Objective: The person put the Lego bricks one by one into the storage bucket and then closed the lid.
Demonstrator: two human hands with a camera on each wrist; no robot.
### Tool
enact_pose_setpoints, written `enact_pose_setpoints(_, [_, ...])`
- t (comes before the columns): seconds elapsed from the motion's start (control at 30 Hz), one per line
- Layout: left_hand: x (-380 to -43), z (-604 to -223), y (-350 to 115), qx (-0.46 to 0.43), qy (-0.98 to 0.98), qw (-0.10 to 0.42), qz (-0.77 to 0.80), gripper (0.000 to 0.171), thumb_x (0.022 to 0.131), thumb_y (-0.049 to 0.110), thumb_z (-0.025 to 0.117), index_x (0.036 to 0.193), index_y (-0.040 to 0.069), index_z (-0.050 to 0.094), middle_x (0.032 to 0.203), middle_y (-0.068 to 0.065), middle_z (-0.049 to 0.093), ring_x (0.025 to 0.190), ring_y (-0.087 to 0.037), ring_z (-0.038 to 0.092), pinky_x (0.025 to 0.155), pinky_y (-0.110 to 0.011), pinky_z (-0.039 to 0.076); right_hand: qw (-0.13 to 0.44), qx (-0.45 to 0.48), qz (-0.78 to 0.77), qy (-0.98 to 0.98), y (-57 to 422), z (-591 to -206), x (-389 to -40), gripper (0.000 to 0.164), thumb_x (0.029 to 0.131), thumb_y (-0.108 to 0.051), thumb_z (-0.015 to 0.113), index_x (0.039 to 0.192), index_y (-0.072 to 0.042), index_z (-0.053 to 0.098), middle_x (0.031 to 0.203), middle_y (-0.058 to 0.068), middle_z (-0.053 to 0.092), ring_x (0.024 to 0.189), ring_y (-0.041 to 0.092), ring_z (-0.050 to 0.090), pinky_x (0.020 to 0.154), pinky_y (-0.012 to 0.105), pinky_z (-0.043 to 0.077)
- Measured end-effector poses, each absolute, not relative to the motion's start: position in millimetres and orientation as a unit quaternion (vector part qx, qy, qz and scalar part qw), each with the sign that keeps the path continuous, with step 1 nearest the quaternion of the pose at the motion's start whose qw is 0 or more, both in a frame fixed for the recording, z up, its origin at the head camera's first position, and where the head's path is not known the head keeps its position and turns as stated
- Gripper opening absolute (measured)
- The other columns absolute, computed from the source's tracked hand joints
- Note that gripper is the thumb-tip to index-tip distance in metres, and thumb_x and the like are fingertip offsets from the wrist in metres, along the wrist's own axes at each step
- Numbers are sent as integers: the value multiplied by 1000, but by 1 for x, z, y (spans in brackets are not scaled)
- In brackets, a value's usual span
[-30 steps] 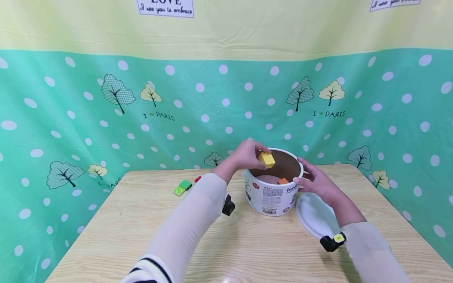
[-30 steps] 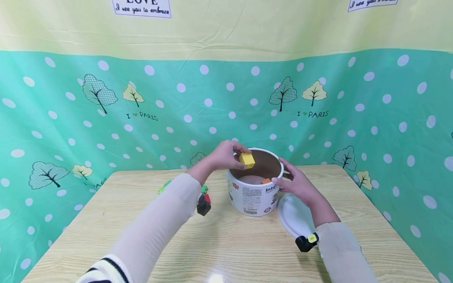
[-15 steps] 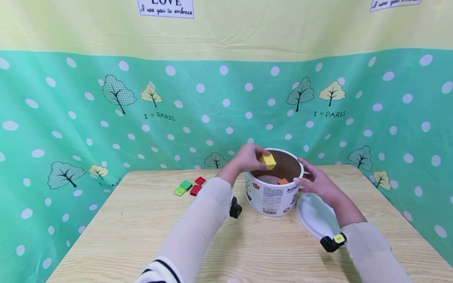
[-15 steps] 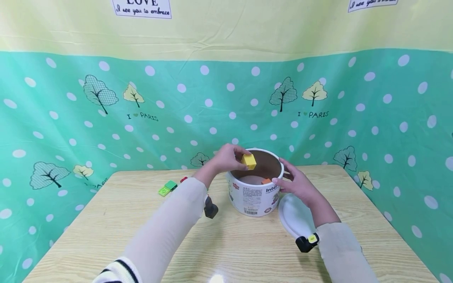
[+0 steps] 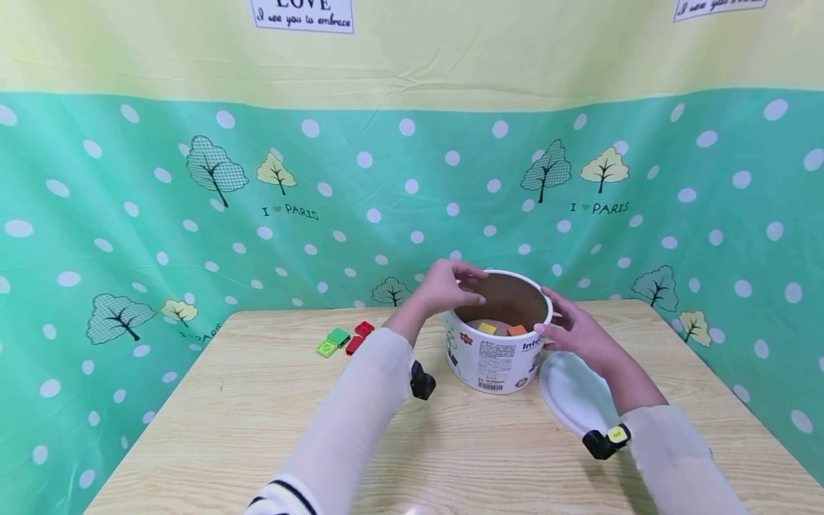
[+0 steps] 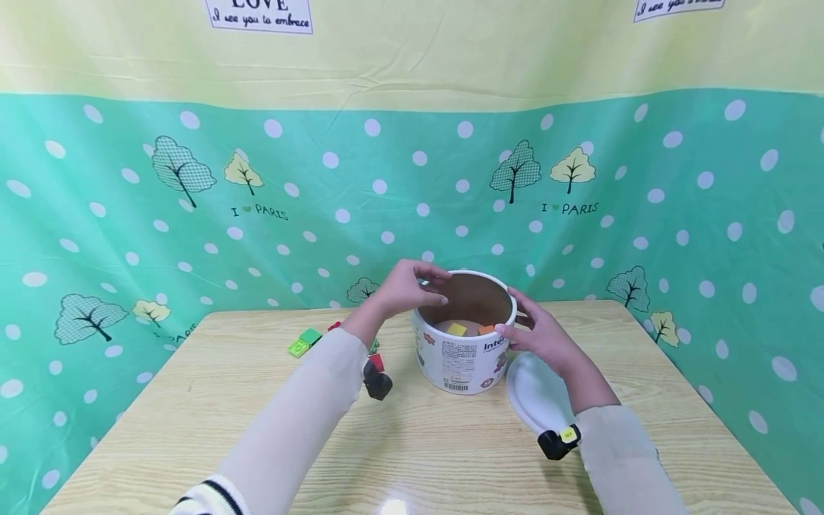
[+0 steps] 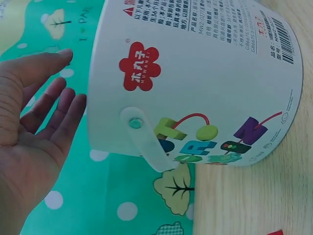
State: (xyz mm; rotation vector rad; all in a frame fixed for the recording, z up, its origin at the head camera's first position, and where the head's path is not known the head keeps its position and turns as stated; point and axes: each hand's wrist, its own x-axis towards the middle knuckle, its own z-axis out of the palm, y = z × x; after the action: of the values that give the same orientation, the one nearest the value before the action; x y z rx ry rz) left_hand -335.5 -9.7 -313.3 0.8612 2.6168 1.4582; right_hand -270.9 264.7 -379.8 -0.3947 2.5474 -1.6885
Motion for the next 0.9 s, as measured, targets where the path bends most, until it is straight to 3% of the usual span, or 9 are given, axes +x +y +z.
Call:
enact_pose_setpoints(0.43, [-318, -315, -42, 269, 826, 35, 494, 37, 78, 9, 82, 113, 15, 72, 112, -5, 66, 109, -31, 62, 78, -29, 57, 38, -120, -543, 830, 264, -379, -270, 91, 91, -36, 70, 158, -27, 9, 158, 22, 17, 137, 49, 29, 91, 56, 50])
enact_pose_setpoints(0.63, [-309, -322, -53, 271, 824, 20, 496, 36, 79, 11, 82, 112, 15, 71, 112, -2, 64, 101, -28, 65, 76, -29, 58, 39, -119, -546, 829, 265, -379, -270, 91, 91, -35, 70, 158, -29, 8, 158, 22, 17, 137, 49, 29, 91, 56, 50])
enact_pose_setpoints(0.9, [-298, -328, -66, 272, 813, -8, 515, 33, 78, 10, 82, 110, 11, 72, 116, -12, 61, 106, -33, 60, 79, -30, 57, 37, -118, -541, 832, 264, -378, -269, 91, 91, -35, 70, 158, -29, 8, 158, 23, 17, 137, 50, 28, 92, 57, 48])
